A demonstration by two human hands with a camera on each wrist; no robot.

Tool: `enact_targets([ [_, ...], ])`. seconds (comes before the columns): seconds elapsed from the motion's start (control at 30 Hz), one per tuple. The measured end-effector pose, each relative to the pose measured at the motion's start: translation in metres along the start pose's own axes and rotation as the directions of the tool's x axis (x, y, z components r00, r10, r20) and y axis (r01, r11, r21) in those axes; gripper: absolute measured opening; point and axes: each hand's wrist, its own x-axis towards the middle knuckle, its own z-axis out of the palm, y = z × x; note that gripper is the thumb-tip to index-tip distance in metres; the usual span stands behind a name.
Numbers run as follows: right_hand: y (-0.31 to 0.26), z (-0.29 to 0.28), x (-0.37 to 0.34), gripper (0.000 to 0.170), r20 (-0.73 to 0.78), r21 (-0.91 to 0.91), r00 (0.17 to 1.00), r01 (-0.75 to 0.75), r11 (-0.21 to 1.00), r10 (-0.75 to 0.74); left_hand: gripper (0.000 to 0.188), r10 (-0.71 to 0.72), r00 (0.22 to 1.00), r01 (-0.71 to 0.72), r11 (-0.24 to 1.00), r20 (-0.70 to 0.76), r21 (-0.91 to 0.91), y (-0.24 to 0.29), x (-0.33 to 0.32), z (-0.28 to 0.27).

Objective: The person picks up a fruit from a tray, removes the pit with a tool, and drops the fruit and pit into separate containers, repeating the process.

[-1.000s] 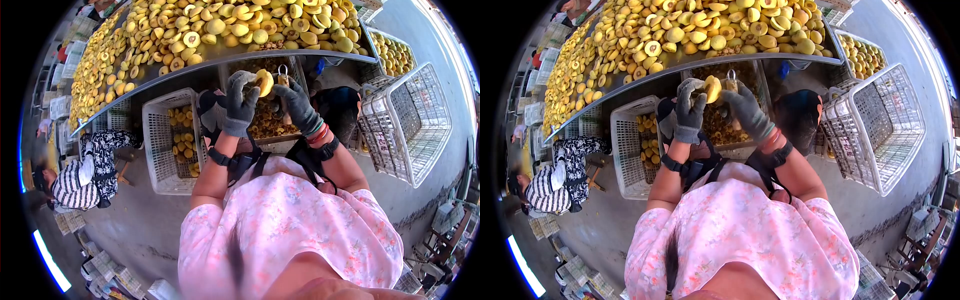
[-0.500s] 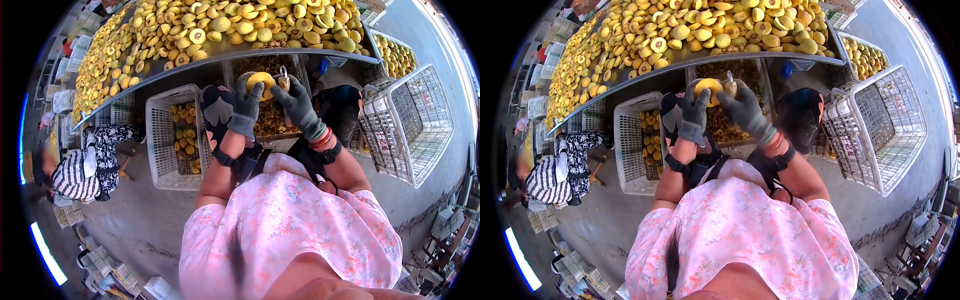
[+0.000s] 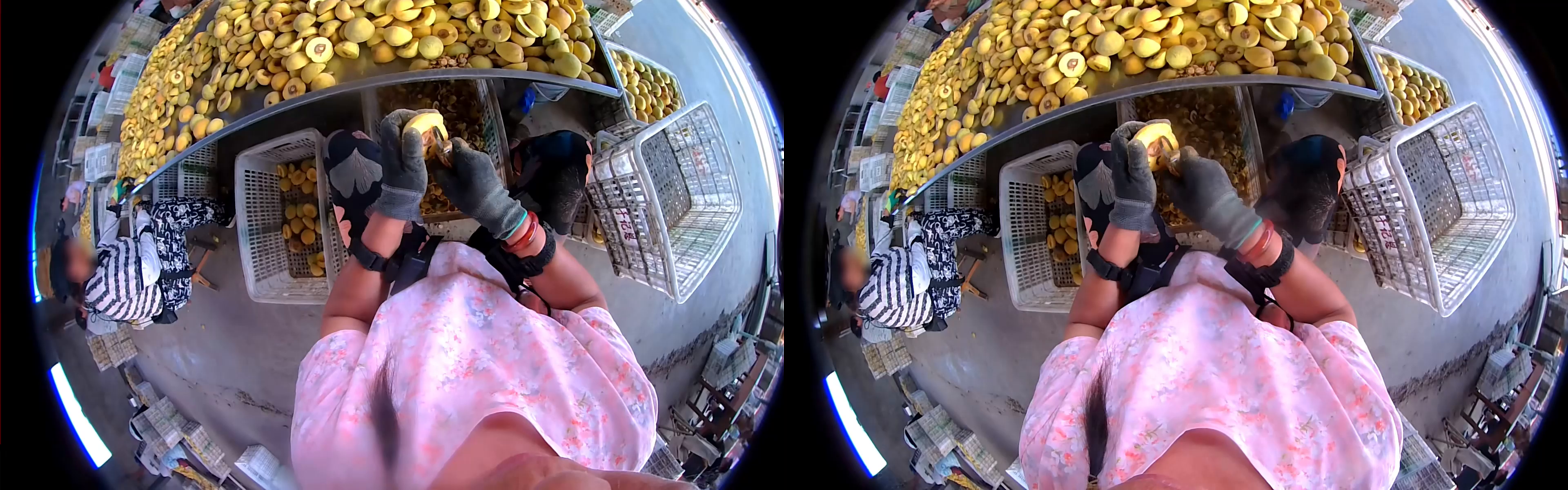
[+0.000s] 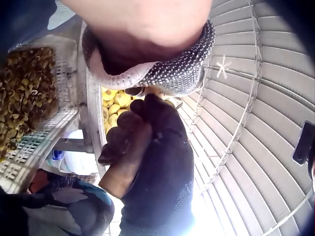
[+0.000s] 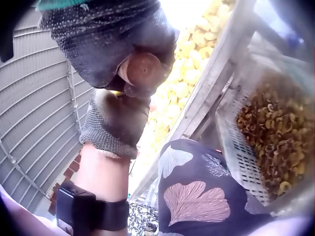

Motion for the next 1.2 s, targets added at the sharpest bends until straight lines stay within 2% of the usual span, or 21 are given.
enact_targets([
  [0.03,0.001,0.001,0.001,0.019,-0.007,0.015,1.000,0.023,1.000,-0.023,0.039,-0.003,1.000,0.003,0.999,-0.011,-0.035,0.002,0.000,0.002],
  [0.13,0.004,0.002,-0.001,0.019,-0.005,0.046,0.994,0.112,0.993,-0.112,0.051,0.080,0.997,-0.079,0.993,0.002,0.082,0.003,0.002,0.003],
  [0.23,-0.003,0.000,-0.001,0.018,0.035,0.103,0.999,-0.005,0.995,0.001,0.049,0.078,0.997,-0.079,0.993,0.009,0.084,0.008,0.003,0.004],
  [0.33,-0.005,0.001,0.001,0.020,0.043,0.184,0.998,0.038,0.982,-0.047,0.037,0.128,0.992,-0.128,0.988,0.012,0.082,0.001,0.004,0.002],
  [0.43,-0.002,0.003,0.001,0.021,0.065,0.137,0.997,0.036,0.990,-0.046,0.037,0.123,0.992,-0.123,0.990,0.012,0.075,0.003,0.003,0.002],
  [0.53,-0.008,-0.001,0.001,0.022,0.143,0.335,0.988,-0.107,0.936,0.062,0.037,0.084,0.996,-0.084,0.995,0.006,0.047,0.002,0.001,0.001],
  [0.63,-0.001,-0.001,0.002,0.025,0.173,0.253,0.984,-0.084,0.964,0.040,0.038,0.111,0.994,-0.112,0.990,0.020,0.085,0.003,0.002,0.000],
  [0.73,0.007,0.003,0.002,0.027,0.222,0.195,0.970,-0.140,0.971,0.096,0.037,0.175,0.984,-0.179,0.962,0.038,0.208,-0.002,0.002,-0.003],
  [0.83,0.003,0.004,0.003,0.028,0.126,0.217,0.992,-0.003,0.976,-0.025,0.044,0.152,0.988,-0.151,0.974,0.007,0.172,0.000,0.000,0.000],
  [0.9,-0.008,-0.006,0.004,0.027,0.220,0.356,0.972,-0.162,0.921,0.085,0.043,0.168,0.986,-0.165,0.971,-0.003,0.174,0.001,0.000,0.002],
  [0.97,-0.007,-0.006,0.004,0.027,0.240,0.403,0.967,-0.183,0.897,0.089,0.041,0.182,0.983,-0.182,0.967,0.014,0.178,-0.002,0.000,0.000],
  [1.03,0.002,0.004,0.006,0.027,0.172,0.371,0.985,-0.062,0.927,-0.003,0.037,0.196,0.979,-0.203,0.962,0.057,0.181,-0.008,0.003,-0.004],
  [1.13,-0.001,0.005,0.003,0.026,0.056,0.186,0.997,0.032,0.982,-0.044,0.041,0.112,0.993,-0.111,0.994,0.026,-0.017,0.006,0.005,0.002],
  [1.2,-0.002,0.007,0.001,0.027,0.019,0.270,0.997,0.067,0.961,-0.075,0.044,0.152,0.988,-0.152,0.988,-0.019,-0.001,0.013,0.007,0.006],
])
